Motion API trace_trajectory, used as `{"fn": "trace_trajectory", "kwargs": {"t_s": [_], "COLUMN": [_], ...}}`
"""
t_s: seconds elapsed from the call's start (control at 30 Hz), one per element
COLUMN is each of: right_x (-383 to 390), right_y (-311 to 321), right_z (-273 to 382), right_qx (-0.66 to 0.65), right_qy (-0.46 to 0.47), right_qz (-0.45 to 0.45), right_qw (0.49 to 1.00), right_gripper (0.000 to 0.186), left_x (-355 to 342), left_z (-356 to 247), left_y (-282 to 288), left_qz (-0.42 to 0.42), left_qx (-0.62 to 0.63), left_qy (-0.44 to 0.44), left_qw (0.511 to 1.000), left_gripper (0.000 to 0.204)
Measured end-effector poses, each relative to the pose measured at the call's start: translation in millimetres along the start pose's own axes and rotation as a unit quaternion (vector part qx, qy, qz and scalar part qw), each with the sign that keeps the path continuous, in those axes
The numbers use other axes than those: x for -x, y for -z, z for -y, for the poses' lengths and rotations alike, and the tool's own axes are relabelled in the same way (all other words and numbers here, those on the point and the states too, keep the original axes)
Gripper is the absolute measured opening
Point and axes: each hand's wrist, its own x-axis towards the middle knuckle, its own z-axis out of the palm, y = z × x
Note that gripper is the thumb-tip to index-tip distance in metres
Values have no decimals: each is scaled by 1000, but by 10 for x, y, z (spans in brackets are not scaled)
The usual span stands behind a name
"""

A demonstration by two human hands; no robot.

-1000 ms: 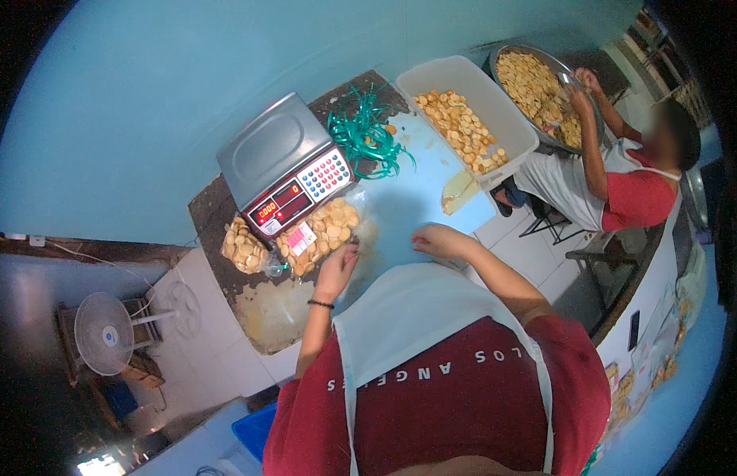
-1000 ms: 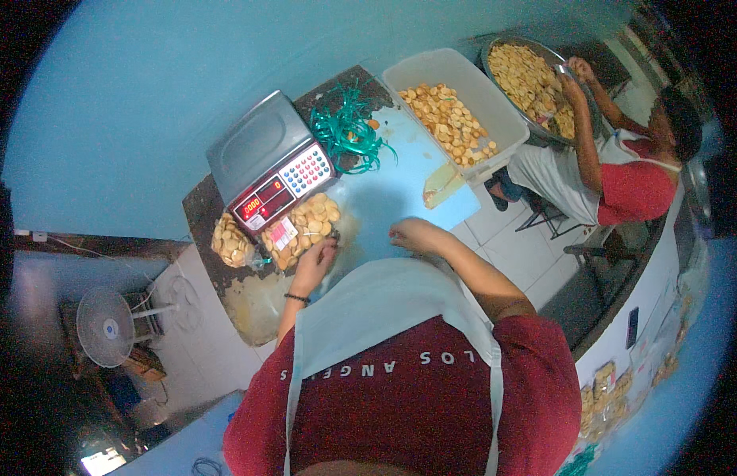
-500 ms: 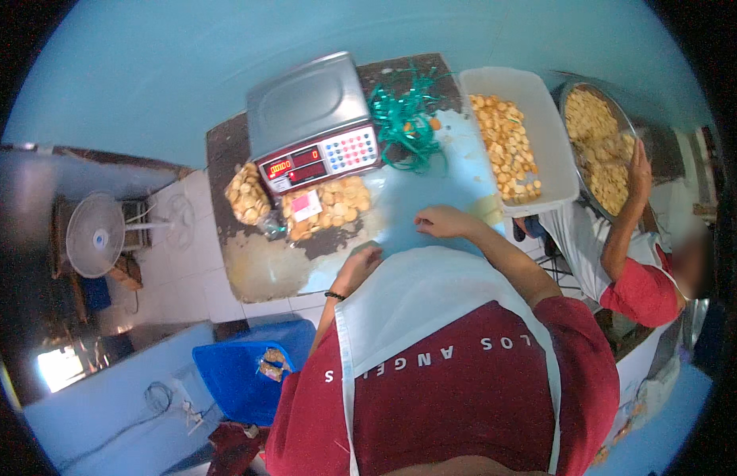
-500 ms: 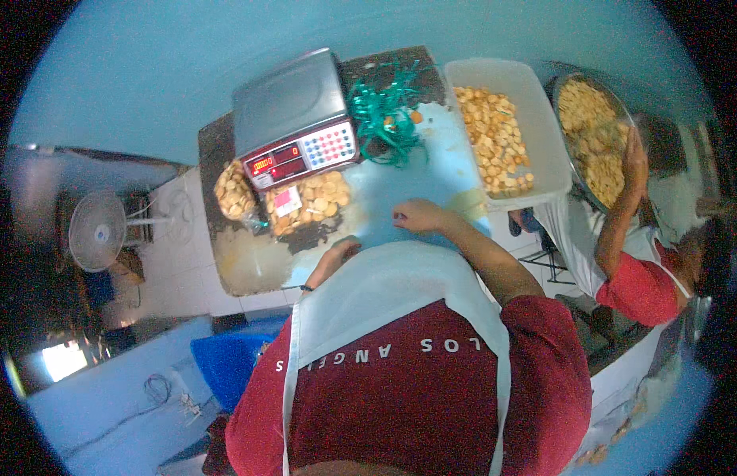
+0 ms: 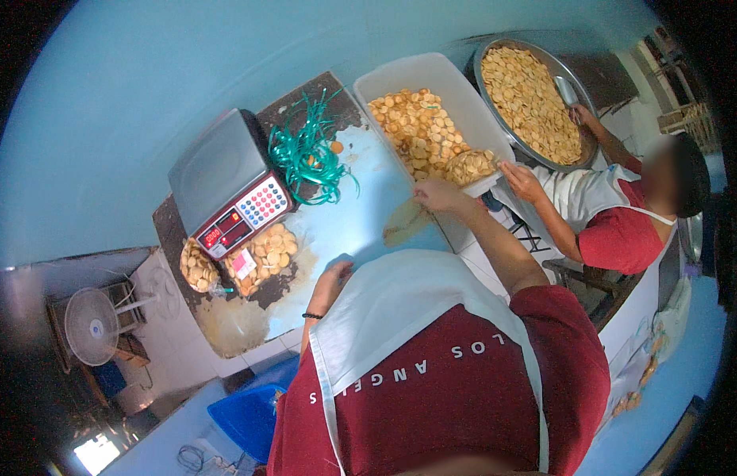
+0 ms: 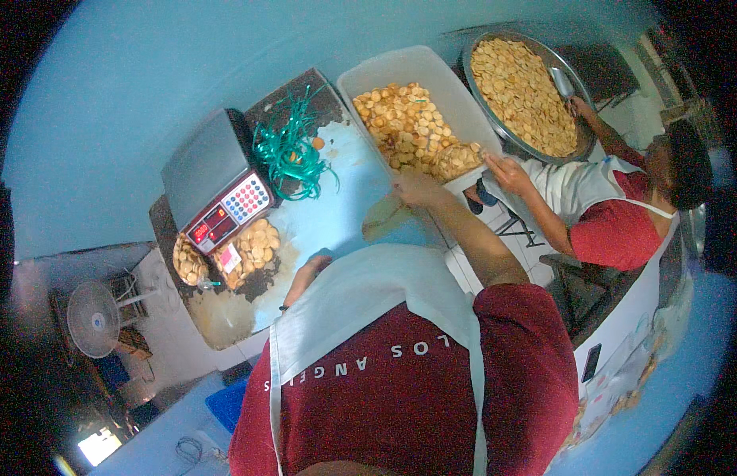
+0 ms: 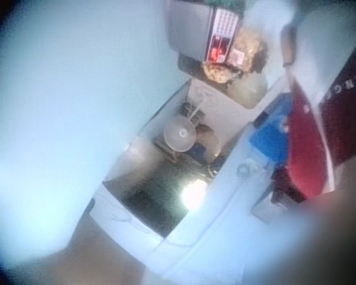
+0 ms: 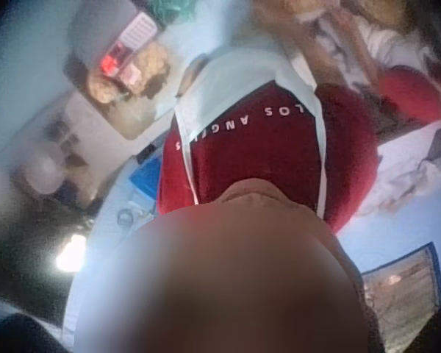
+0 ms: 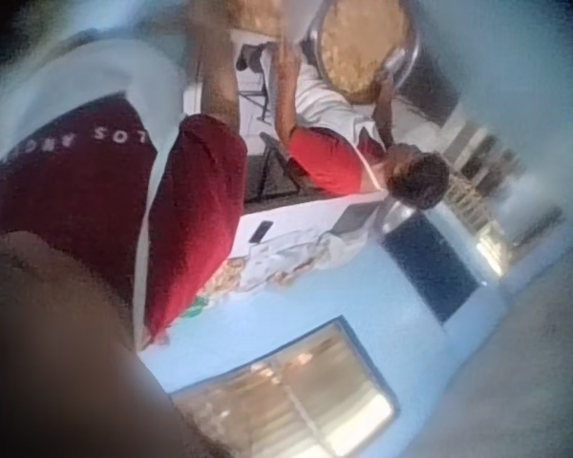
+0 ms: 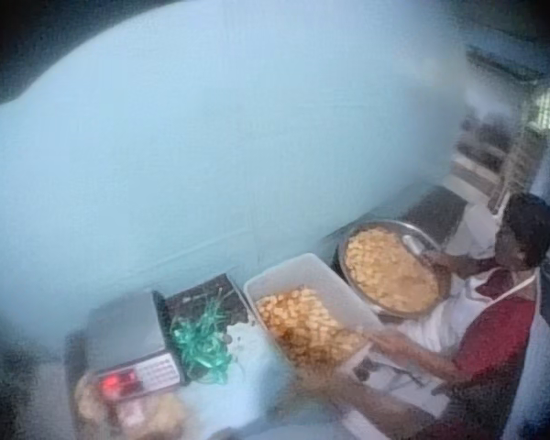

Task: The person fills clear plastic bags with snack pieces, ties each bag with a green twist tie, and places the sealed bags into a blue bin. The person also weighs some bags on a digital scale and adjusts the contents to reach a target weight.

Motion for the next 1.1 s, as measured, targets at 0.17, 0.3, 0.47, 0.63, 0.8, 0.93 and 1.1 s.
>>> {"fn": "trace_trajectory", "kwargs": {"t_s": [0.17,0.3,0.47,0.63,0.8,0.93,1.1], "right_x": [151,313,326,188,102,-57,-966], "right_y": [293,500,601,940,1459,1700,1107], "right_z": [-1179,-2065,-2191,-1058,632,1597,2364], "right_qx": [198,255,130,222,245,150,-297], "right_qy": [-147,-340,-364,-55,128,272,221], "right_qz": [-199,-376,-225,-359,-369,-472,-324], "right_qw": [949,823,894,905,887,825,871], "right_gripper": [24,27,27,21,18,19,22], "left_x": [62,180,330,438,562,714,1041], "left_z": [-226,-254,-171,-101,69,329,691], "left_y": [-22,-70,-145,-167,-87,4,125], "left_qz": [-13,-19,-28,-43,-76,-117,-133], "left_qx": [-7,-1,1,-29,-50,-38,-49], "left_qy": [1,42,91,105,64,48,43], "left_qw": [1000,999,995,993,994,991,989], "left_gripper": [32,33,35,33,30,27,27]}}
